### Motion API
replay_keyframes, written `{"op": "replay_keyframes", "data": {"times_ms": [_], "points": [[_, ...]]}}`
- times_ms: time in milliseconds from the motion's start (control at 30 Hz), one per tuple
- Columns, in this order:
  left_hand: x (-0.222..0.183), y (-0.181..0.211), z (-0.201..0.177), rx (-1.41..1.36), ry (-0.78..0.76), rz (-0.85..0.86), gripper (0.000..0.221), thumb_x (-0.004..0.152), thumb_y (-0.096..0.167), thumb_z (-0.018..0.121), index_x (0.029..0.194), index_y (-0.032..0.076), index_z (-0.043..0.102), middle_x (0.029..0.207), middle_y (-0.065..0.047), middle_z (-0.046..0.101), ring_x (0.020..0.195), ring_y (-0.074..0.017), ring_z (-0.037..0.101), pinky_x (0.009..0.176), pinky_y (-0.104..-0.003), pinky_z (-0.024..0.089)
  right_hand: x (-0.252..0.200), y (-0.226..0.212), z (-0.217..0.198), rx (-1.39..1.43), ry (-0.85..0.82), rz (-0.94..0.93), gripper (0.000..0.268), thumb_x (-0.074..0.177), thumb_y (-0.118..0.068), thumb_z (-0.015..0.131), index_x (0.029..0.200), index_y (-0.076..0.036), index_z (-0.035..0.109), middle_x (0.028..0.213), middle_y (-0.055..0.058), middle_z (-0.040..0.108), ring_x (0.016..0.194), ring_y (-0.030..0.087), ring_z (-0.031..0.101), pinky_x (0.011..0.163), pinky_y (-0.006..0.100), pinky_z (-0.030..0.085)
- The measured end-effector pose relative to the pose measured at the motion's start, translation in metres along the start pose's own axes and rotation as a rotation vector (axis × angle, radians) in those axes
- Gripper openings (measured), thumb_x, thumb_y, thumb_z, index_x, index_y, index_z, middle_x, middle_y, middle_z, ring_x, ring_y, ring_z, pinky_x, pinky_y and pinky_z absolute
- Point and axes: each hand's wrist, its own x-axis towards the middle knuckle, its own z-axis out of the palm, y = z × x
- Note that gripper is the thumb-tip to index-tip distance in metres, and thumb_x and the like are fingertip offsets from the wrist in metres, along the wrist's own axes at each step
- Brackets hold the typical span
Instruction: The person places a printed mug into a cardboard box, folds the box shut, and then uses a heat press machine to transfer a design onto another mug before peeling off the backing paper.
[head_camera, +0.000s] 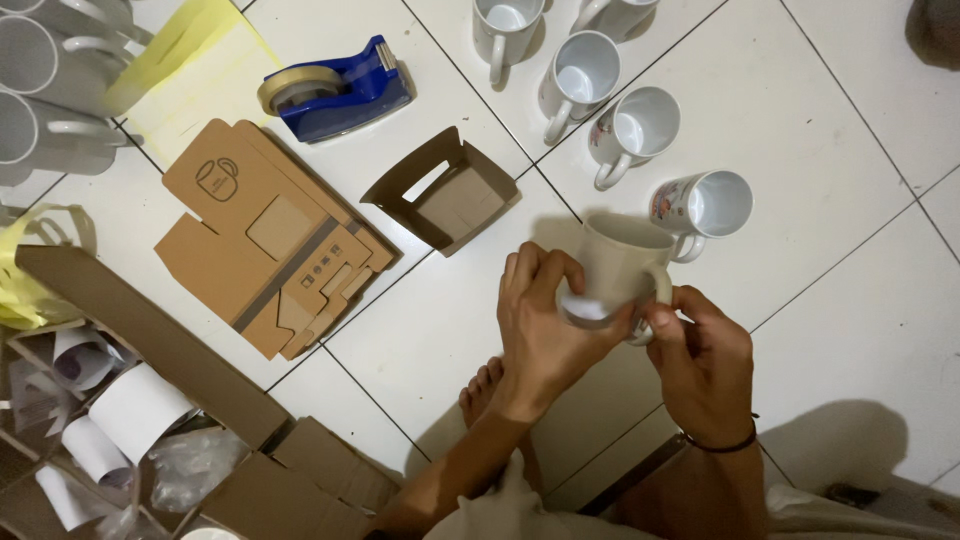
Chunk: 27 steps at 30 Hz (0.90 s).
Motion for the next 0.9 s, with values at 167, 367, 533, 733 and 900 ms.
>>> {"op": "replay_keyframes", "data": {"times_ms": [167,367,533,733,900], "points": [[-0.007,-0.001,-0.001,0.037,0.062,-0.023,0.033,0.064,0.012,0.076,0.064,0.012,0.042,0.075,-0.003,0.041,0.074,-0.0231,0.045,0.066,-0.035,0.037,-0.001,-0.019,0.008,-0.013,0.004,0.092,0.023,0.105,-0.015,0.051,0.096,0.000,0.065,0.051,0.003,0.045,0.042,0.009,0.036,0.042,0.026,0.032],[-0.002,0.008,-0.015,0.110,0.052,-0.032,0.037,0.068,0.019,0.079,0.066,0.011,0.043,0.079,0.000,0.043,0.083,-0.0206,0.046,0.069,-0.031,0.039,-0.001,-0.036,0.007,-0.010,0.024,0.200,0.025,0.107,-0.021,0.050,0.091,-0.004,0.060,0.055,0.002,0.037,0.049,0.009,0.031,0.046,0.025,0.025],[-0.005,0.005,-0.001,0.183,0.058,-0.012,0.050,0.061,0.031,0.091,0.066,0.013,0.044,0.077,0.000,0.043,0.076,-0.0229,0.049,0.069,-0.033,0.043,-0.001,-0.042,0.008,-0.042,0.010,0.160,0.030,0.106,-0.025,0.050,0.086,-0.004,0.058,0.054,0.000,0.033,0.049,0.008,0.028,0.047,0.026,0.022],[0.000,0.014,-0.015,0.034,0.122,-0.029,0.029,0.069,0.005,0.072,0.065,0.011,0.045,0.075,0.001,0.041,0.078,-0.0187,0.044,0.070,-0.029,0.040,0.000,-0.040,0.006,-0.066,0.065,0.200,0.025,0.105,-0.022,0.051,0.091,-0.004,0.061,0.051,0.000,0.036,0.047,0.008,0.031,0.046,0.025,0.027],[-0.007,0.009,0.001,0.130,0.052,0.076,0.022,0.072,0.026,0.093,0.073,0.019,0.073,0.073,0.003,0.051,0.072,-0.0186,0.048,0.070,-0.032,0.044,0.000,-0.038,0.007,-0.024,0.060,0.157,0.022,0.106,-0.019,0.051,0.091,-0.005,0.060,0.053,-0.001,0.037,0.048,0.007,0.031,0.046,0.025,0.026]]}}
